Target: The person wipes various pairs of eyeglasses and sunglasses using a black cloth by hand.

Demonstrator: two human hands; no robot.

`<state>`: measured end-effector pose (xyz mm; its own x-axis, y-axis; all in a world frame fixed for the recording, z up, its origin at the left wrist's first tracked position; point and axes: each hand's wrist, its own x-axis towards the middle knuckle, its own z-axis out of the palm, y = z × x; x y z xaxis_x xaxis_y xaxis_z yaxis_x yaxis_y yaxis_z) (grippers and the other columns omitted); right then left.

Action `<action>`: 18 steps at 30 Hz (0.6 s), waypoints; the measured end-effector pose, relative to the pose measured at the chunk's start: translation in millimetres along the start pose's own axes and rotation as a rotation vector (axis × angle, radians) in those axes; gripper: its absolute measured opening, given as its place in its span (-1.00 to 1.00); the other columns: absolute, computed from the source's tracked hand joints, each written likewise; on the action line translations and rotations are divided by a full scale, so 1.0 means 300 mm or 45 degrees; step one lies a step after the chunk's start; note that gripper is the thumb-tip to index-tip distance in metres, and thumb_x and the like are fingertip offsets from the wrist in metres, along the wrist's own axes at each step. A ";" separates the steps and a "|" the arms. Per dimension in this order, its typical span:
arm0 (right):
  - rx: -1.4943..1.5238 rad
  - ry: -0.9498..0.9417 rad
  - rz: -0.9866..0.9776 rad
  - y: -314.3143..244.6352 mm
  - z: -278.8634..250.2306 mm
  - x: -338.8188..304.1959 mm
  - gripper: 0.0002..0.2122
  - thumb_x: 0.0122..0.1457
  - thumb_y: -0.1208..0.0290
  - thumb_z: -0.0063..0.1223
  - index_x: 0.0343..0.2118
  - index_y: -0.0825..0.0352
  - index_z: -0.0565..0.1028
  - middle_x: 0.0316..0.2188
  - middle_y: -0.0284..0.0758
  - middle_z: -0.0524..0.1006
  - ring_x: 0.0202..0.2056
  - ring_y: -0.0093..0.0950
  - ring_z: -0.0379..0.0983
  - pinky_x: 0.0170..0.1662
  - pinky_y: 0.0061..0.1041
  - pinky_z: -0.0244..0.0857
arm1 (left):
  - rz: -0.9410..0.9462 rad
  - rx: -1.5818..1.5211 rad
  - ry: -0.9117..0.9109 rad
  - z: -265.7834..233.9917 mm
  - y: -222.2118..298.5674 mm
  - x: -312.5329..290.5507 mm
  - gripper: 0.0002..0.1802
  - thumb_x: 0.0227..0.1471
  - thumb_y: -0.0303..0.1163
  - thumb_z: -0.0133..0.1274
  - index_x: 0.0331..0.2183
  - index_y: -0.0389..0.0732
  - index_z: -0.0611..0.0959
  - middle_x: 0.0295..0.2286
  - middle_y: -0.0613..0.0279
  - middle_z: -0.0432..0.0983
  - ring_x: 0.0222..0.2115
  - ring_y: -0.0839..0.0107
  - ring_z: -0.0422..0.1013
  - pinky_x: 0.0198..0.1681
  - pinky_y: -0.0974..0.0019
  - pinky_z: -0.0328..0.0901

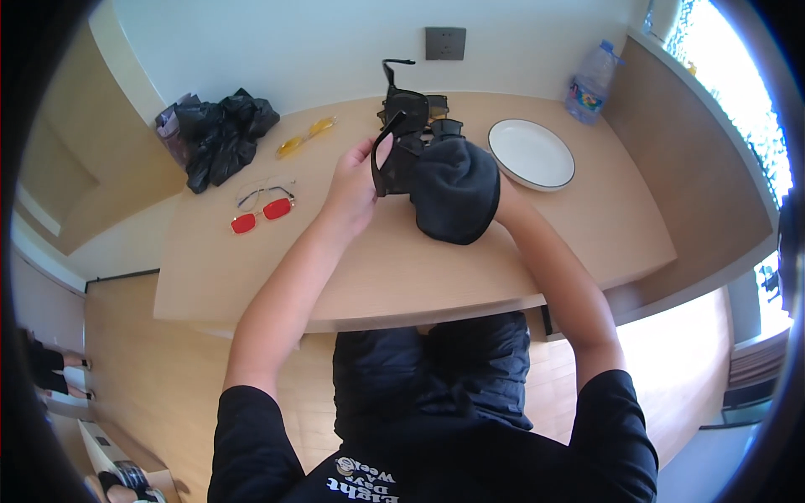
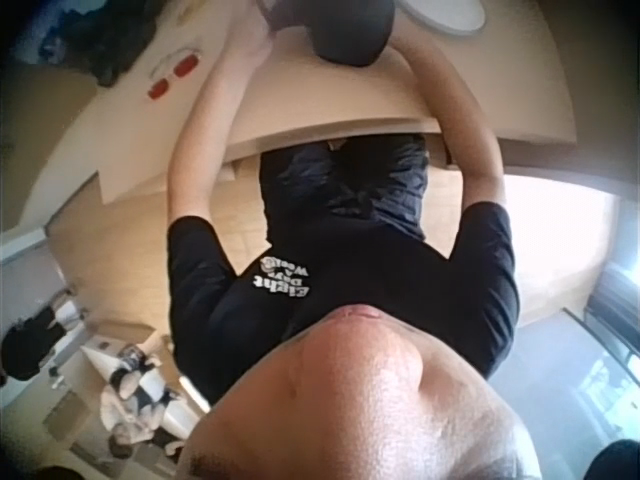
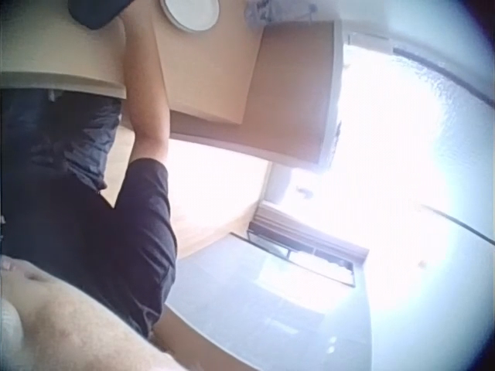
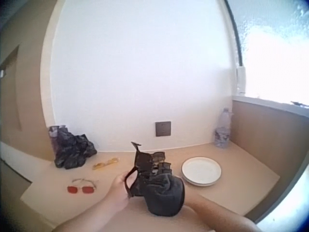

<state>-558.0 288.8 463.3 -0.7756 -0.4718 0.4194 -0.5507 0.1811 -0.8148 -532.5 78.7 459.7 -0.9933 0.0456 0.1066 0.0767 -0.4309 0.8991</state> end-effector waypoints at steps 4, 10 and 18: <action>0.002 -0.074 0.178 -0.052 0.009 -0.008 -0.77 0.21 0.27 0.33 -0.26 0.34 0.63 -0.33 -0.37 0.67 -0.29 -0.58 0.57 -0.20 -0.50 0.48 | -0.034 0.001 -0.063 -0.018 0.026 -0.025 -0.68 0.41 -0.17 0.05 0.00 -0.19 0.66 -0.20 0.31 0.68 -0.22 0.52 0.62 -0.15 0.40 0.49; 0.190 0.027 0.138 0.050 -0.018 0.001 -0.80 0.31 0.28 0.21 -0.28 0.35 0.61 -0.35 -0.38 0.65 -0.33 -0.59 0.55 -0.26 -0.51 0.46 | -0.136 -0.151 -0.453 -0.043 0.028 -0.028 -0.64 0.41 -0.14 0.05 0.06 -0.14 0.65 -0.10 0.28 0.64 -0.13 0.48 0.59 -0.10 0.36 0.47; 0.064 -0.160 -0.369 -0.082 -0.031 0.038 -0.90 0.25 0.48 0.14 -0.26 0.35 0.63 -0.24 -0.33 0.67 -0.26 -0.49 0.61 -0.19 -0.46 0.50 | 0.331 -0.164 -0.284 -0.037 0.022 -0.013 -0.55 0.39 -0.06 0.06 0.14 -0.10 0.60 0.23 0.21 0.44 0.26 0.35 0.35 0.37 0.22 0.21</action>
<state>-556.0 287.0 491.9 -0.5428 -0.6010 0.5866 -0.7246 -0.0179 -0.6889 -528.9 65.6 460.5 -0.8975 0.1092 0.4273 0.2985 -0.5630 0.7707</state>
